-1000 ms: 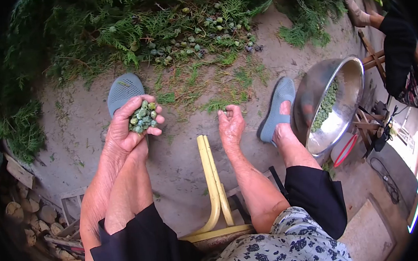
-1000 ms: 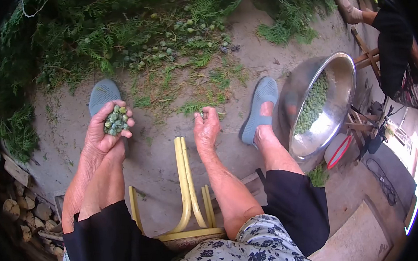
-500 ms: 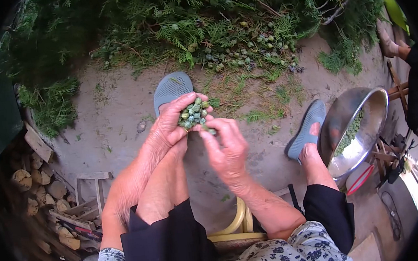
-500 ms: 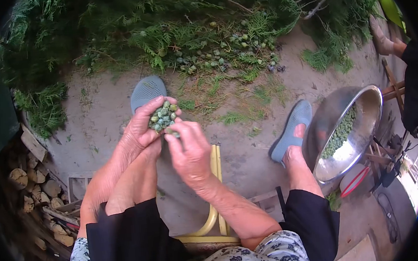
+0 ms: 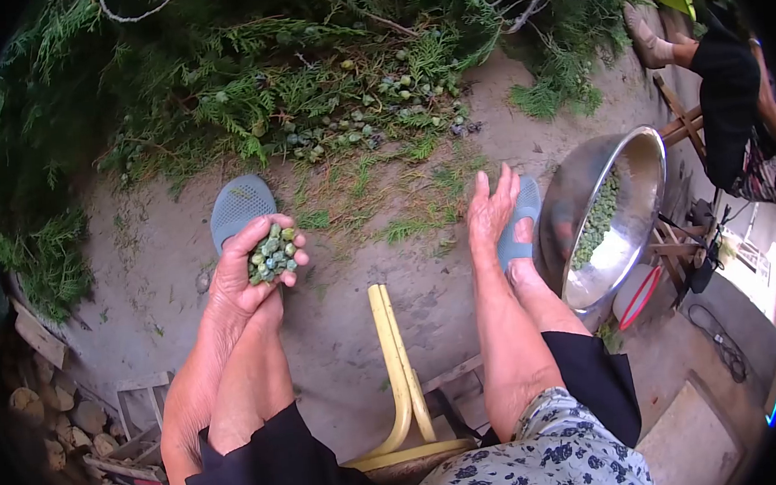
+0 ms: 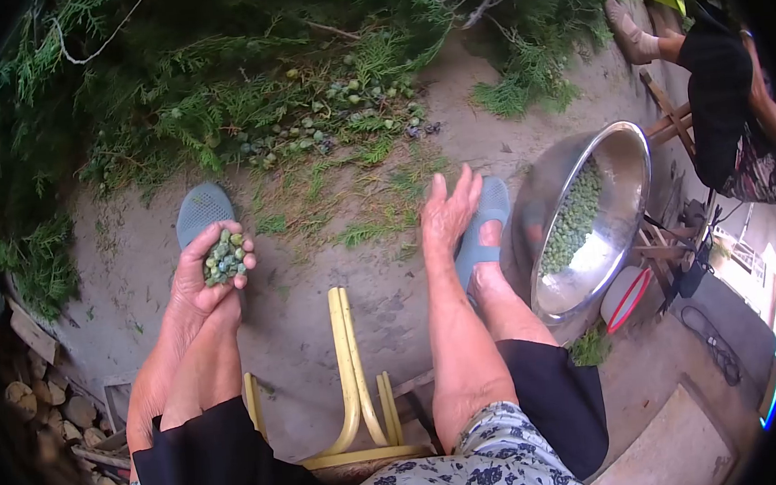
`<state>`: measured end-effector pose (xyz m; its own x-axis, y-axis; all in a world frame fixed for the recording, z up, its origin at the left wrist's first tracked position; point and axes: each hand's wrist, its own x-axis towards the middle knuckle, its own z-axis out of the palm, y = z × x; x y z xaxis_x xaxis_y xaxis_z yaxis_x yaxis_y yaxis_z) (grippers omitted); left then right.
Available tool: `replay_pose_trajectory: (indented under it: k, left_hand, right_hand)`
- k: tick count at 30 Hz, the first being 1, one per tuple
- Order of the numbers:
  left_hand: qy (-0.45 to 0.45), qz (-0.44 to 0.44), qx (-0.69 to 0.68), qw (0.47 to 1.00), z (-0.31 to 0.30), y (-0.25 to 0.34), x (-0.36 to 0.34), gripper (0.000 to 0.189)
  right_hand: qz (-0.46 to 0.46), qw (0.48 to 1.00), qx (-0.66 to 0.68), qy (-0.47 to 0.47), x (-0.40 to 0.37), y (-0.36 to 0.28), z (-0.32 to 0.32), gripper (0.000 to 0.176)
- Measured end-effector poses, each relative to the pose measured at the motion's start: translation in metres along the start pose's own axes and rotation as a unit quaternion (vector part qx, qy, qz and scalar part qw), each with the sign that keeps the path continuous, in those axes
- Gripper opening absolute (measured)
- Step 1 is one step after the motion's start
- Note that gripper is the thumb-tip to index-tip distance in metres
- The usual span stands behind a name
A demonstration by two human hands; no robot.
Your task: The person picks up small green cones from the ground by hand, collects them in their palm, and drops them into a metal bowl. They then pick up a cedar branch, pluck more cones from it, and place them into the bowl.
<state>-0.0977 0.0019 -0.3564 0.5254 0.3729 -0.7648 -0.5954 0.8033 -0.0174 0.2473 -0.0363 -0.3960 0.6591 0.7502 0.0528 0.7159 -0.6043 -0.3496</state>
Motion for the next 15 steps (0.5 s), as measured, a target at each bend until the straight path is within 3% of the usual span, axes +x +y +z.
replay_pose_trajectory:
  k: [1, 3, 5, 7, 8, 10, 11, 13, 15]
  left_hand:
    - [-0.002, 0.000, 0.002, 1.000, 0.000, 0.000, 0.001, 0.029]
    - [-0.011, -0.002, -0.006, 1.000, 0.000, 0.001, 0.000, 0.028]
    - [-0.012, -0.001, -0.006, 1.000, 0.000, 0.000, 0.000, 0.029]
    - [-0.011, -0.001, -0.008, 1.000, -0.001, 0.001, 0.000, 0.029]
    - [-0.007, -0.002, -0.003, 1.000, -0.002, 0.001, 0.000, 0.029]
    - [0.003, -0.004, -0.002, 1.000, -0.003, 0.000, -0.001, 0.028]
    - [-0.001, -0.003, -0.002, 1.000, -0.002, 0.000, -0.001, 0.028]
    - [-0.006, 0.004, 0.000, 1.000, 0.001, 0.001, -0.001, 0.027]
    - [0.007, 0.001, 0.001, 1.000, 0.001, 0.000, -0.002, 0.027]
  right_hand:
    - [0.001, 1.000, 0.001, 0.003, 0.002, 0.000, 0.007, 0.043]
    - [-0.012, 0.988, -0.107, -0.106, -0.007, -0.019, 0.022, 0.053]
    - [-0.200, 0.960, -0.102, -0.167, -0.057, -0.052, 0.016, 0.057]
    - [-0.299, 0.908, -0.064, -0.287, -0.101, -0.072, -0.003, 0.055]
    - [-0.299, 0.908, -0.062, -0.288, -0.105, -0.072, -0.008, 0.055]
    - [-0.211, 0.891, 0.122, -0.384, -0.110, -0.071, -0.016, 0.049]
    - [-0.209, 0.890, 0.123, -0.387, -0.096, -0.076, -0.016, 0.049]
    - [-0.161, 0.955, 0.117, -0.221, -0.047, -0.096, 0.000, 0.045]
    - [-0.182, 0.967, 0.045, -0.172, -0.038, -0.103, 0.020, 0.042]
